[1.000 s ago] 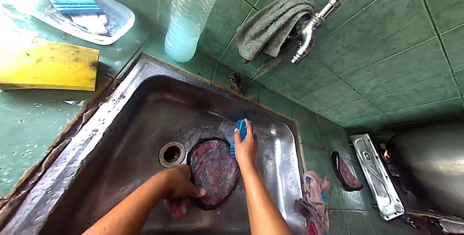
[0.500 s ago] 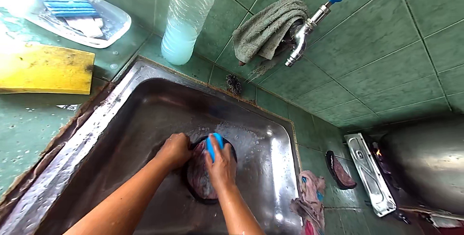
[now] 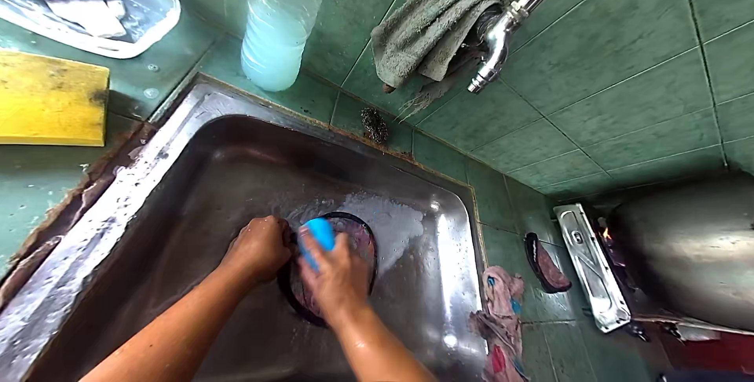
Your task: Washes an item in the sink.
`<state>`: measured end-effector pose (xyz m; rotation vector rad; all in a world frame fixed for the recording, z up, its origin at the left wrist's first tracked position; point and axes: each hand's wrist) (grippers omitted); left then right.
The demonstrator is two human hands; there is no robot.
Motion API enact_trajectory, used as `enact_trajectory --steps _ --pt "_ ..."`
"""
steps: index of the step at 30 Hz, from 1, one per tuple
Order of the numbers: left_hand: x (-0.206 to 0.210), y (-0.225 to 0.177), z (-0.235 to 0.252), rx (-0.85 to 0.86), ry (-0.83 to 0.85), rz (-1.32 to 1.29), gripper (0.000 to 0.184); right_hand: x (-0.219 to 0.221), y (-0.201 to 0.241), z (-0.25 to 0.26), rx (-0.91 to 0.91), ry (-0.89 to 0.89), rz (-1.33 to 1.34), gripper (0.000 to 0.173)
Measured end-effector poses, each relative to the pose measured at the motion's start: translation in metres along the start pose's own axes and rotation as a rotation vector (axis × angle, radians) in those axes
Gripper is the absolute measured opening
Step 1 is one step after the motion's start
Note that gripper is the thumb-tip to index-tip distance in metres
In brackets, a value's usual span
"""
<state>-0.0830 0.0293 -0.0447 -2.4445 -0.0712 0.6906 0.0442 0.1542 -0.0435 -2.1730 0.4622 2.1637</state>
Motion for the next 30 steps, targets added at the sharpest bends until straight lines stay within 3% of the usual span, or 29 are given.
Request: enact_trajectory --steps 2,7,8,13,16,19,20,24,26,28,30 --pt "0.0 0.004 0.001 0.0 -0.011 0.005 0.012 0.01 -0.002 -0.001 -0.005 0.005 -0.008 0.042" --pt "0.001 0.004 0.003 0.0 0.006 -0.012 0.022 -0.02 -0.095 0.022 0.474 0.152 -0.032 0.049" --pt "0.0 0.002 0.003 -0.003 0.014 -0.007 0.021 -0.024 -0.089 0.025 0.475 0.158 -0.026 0.05" --pt "-0.001 0.006 0.002 0.032 -0.008 0.01 0.014 0.009 0.009 0.004 0.037 0.069 -0.006 0.045" --pt "-0.001 0.008 0.003 0.032 0.002 -0.021 0.021 0.005 -0.042 0.014 0.217 0.054 -0.001 0.043" --pt "-0.001 0.004 0.004 0.022 0.005 -0.028 0.022 -0.021 -0.084 0.036 0.464 0.178 -0.031 0.05" --pt "-0.003 0.003 0.005 0.016 0.014 -0.029 0.022 -0.025 -0.076 0.039 0.45 0.177 -0.026 0.051" --pt "-0.002 0.007 0.006 0.043 0.006 -0.038 0.016 0.0 0.004 0.016 0.061 0.052 -0.013 0.047" --pt "-0.003 0.008 0.005 0.05 0.009 -0.048 0.016 0.012 -0.005 0.008 0.054 -0.006 0.009 0.045" --pt "-0.004 0.007 0.004 0.044 0.023 -0.085 0.02 0.006 -0.047 0.013 0.217 0.004 -0.005 0.045" --pt "-0.003 0.006 0.005 0.038 0.048 -0.095 0.02 -0.014 -0.084 0.024 0.448 0.141 -0.051 0.049"
Point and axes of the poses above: each hand's wrist, its own z-axis towards the middle knuckle, its own x-axis out of the palm, y = z × x, and after that the axes turned 9 degrees about y, right-handed
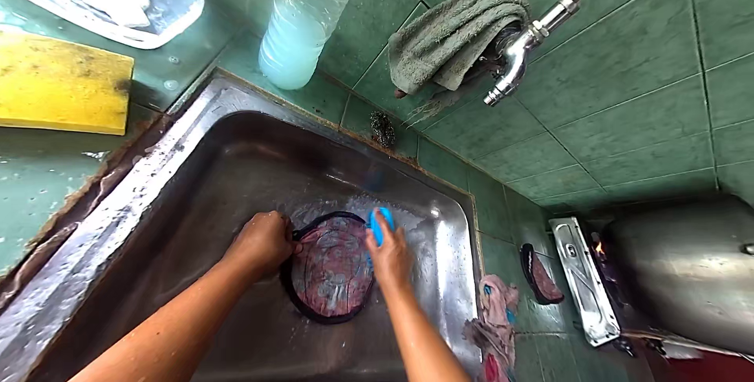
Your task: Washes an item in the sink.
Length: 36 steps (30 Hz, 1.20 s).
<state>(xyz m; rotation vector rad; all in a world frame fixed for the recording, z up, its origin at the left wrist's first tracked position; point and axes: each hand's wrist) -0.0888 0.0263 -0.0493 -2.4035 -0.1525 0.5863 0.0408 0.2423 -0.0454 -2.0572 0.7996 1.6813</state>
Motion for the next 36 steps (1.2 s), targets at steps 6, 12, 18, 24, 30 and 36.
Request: enact_trajectory --steps 6,12,18,24,30,36 --pt "0.001 0.0 0.002 -0.006 0.001 0.007 0.019 0.01 0.071 -0.039 -0.288 -0.055 0.077 0.048" --pt "0.001 0.002 0.001 -0.011 -0.005 -0.015 0.019 0.007 -0.006 -0.007 -0.012 -0.047 0.036 0.049" --pt "0.001 -0.001 0.005 -0.024 -0.006 -0.043 0.018 0.005 0.049 -0.039 -0.182 -0.013 0.119 0.052" --pt "-0.002 -0.001 0.003 -0.021 0.011 0.06 0.019 0.018 0.012 -0.027 -0.109 -0.073 0.071 0.049" --pt "-0.008 -0.04 -0.012 -0.063 -0.057 0.311 0.035 -0.039 -0.028 -0.031 -0.036 0.093 0.25 0.053" --pt "0.006 -0.073 0.033 0.17 -0.045 0.298 0.041 -0.008 0.017 -0.102 -0.371 0.353 0.162 0.049"
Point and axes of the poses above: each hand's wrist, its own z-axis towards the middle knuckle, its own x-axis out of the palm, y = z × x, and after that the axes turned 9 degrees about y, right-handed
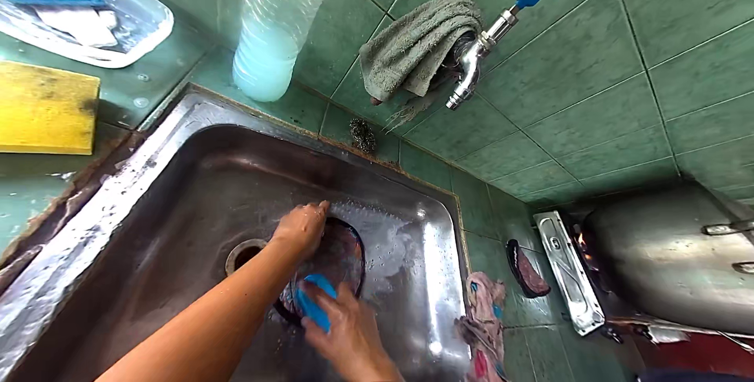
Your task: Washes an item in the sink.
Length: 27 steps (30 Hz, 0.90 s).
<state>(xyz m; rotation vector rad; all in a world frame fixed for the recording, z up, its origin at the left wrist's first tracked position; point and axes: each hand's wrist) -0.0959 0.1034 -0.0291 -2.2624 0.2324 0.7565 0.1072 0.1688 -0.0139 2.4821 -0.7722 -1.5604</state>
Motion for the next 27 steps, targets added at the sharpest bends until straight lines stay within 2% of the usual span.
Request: enact_trajectory --steps 4,6,8,10,12,14,16,18,20,21,23,25,27 --pt "0.002 0.013 -0.034 -0.187 0.089 -0.101 0.028 -0.026 -0.059 0.023 0.169 -0.114 -0.116 0.053" --pt "0.01 0.027 -0.052 -0.262 0.214 -0.199 0.035 -0.047 -0.069 0.037 0.293 -0.115 -0.149 0.053" --pt "0.019 0.034 -0.063 -0.311 0.34 -0.262 0.04 -0.05 -0.059 0.052 0.3 -0.216 -0.069 0.052" --pt "0.024 0.031 -0.069 -0.309 0.291 -0.276 0.044 -0.03 -0.029 0.062 0.168 -0.327 0.019 0.05" --pt "0.024 0.03 -0.067 -0.264 0.173 -0.216 0.034 -0.001 0.014 0.061 0.073 -0.293 -0.018 0.048" --pt "0.02 0.036 -0.062 -0.238 0.141 -0.174 0.024 0.013 0.034 0.057 0.032 -0.25 -0.156 0.045" --pt "0.02 0.045 -0.058 -0.24 0.167 -0.184 0.025 0.01 0.007 0.06 0.058 -0.318 -0.205 0.043" --pt "0.02 0.047 -0.053 -0.244 0.183 -0.215 0.03 -0.011 -0.031 0.064 0.224 -0.323 -0.188 0.045" --pt "0.02 0.047 -0.049 -0.258 0.183 -0.232 0.031 -0.028 -0.045 0.069 0.355 -0.286 -0.179 0.047" --pt "0.022 0.046 -0.049 -0.261 0.179 -0.232 0.03 -0.025 -0.037 0.069 0.343 -0.29 -0.161 0.048" --pt "0.022 0.046 -0.048 -0.257 0.171 -0.237 0.026 -0.001 0.003 0.067 0.17 -0.357 -0.14 0.046" --pt "0.02 0.048 -0.052 -0.245 0.175 -0.243 0.018 0.017 0.035 0.061 0.076 -0.309 -0.155 0.047" --pt "0.019 0.053 -0.053 -0.24 0.192 -0.283 0.022 0.017 0.012 0.063 0.082 -0.4 -0.147 0.045"
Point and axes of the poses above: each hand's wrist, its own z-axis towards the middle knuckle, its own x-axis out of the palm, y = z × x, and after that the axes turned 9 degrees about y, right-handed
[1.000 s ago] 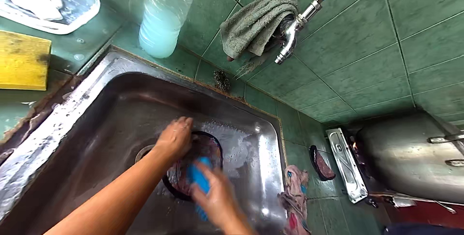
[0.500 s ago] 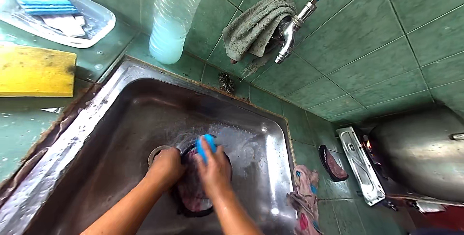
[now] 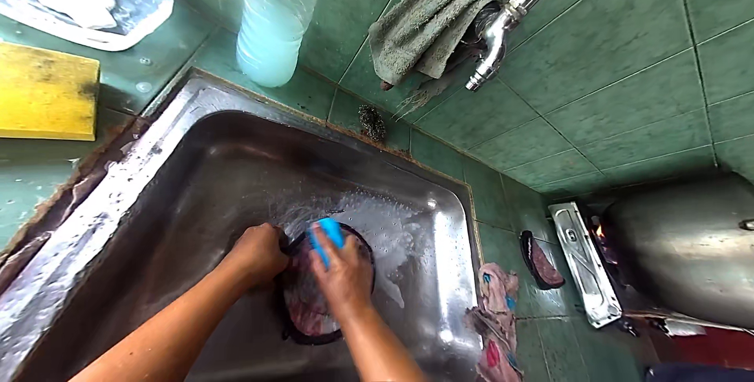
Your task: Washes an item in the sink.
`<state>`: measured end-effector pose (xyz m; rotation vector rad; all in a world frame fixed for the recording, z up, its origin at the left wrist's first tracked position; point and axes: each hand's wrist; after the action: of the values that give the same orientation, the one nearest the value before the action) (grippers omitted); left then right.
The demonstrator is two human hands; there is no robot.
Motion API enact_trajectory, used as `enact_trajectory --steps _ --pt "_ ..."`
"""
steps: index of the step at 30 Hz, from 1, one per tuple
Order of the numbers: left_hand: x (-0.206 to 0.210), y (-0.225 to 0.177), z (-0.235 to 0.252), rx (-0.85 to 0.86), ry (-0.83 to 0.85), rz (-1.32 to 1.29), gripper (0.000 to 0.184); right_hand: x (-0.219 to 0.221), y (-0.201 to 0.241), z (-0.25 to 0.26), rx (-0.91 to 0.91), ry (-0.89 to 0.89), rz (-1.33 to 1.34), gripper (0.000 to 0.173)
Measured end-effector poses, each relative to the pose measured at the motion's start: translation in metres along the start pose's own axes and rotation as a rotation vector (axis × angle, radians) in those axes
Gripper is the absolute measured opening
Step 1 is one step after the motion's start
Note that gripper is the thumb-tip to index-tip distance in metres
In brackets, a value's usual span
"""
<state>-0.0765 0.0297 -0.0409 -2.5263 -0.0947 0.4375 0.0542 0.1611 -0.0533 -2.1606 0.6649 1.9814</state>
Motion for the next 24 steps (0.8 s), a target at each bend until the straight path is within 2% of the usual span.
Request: enact_trajectory --steps 3,5,9,11,13,15,16,18,21,23,24 --pt "0.0 -0.002 0.001 -0.007 0.014 -0.051 0.026 -0.027 -0.07 0.021 0.301 0.074 -0.056 0.047" --pt "-0.001 -0.005 0.003 -0.013 0.019 -0.057 0.026 -0.046 -0.078 0.031 0.4 0.146 -0.058 0.051" --pt "0.0 -0.002 0.003 -0.006 0.01 -0.049 0.02 -0.011 0.008 0.002 -0.005 0.051 0.009 0.047" --pt "-0.003 0.001 0.002 0.007 0.01 -0.038 0.017 0.006 0.011 -0.005 -0.107 -0.04 -0.01 0.045" --pt "-0.003 0.002 0.001 0.004 0.031 -0.062 0.022 0.003 -0.031 0.006 0.029 -0.077 0.008 0.044" --pt "0.0 0.0 0.001 -0.002 0.041 -0.078 0.023 -0.017 -0.072 0.025 0.267 -0.003 -0.029 0.047" --pt "0.0 -0.002 0.002 -0.005 0.038 -0.084 0.024 -0.027 -0.079 0.033 0.344 0.043 -0.038 0.049" --pt "-0.001 -0.004 0.004 -0.014 0.029 -0.089 0.025 -0.03 -0.055 0.033 0.289 0.046 0.006 0.051" --pt "-0.001 0.0 0.001 0.009 0.017 -0.085 0.019 -0.004 0.012 0.001 0.002 0.052 0.021 0.047" --pt "-0.003 0.003 0.001 0.025 0.016 -0.1 0.018 0.006 0.008 -0.005 -0.049 0.017 -0.016 0.047" --pt "-0.002 0.004 0.002 0.025 0.025 -0.109 0.02 0.004 -0.011 -0.002 0.017 0.008 -0.006 0.046"
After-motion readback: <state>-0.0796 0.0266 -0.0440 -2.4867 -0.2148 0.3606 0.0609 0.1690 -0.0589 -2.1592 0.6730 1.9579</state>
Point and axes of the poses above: each hand's wrist, its own z-axis towards the middle knuckle, its own x-axis out of the palm, y = z × x, and after that the axes turned 9 degrees about y, right-handed
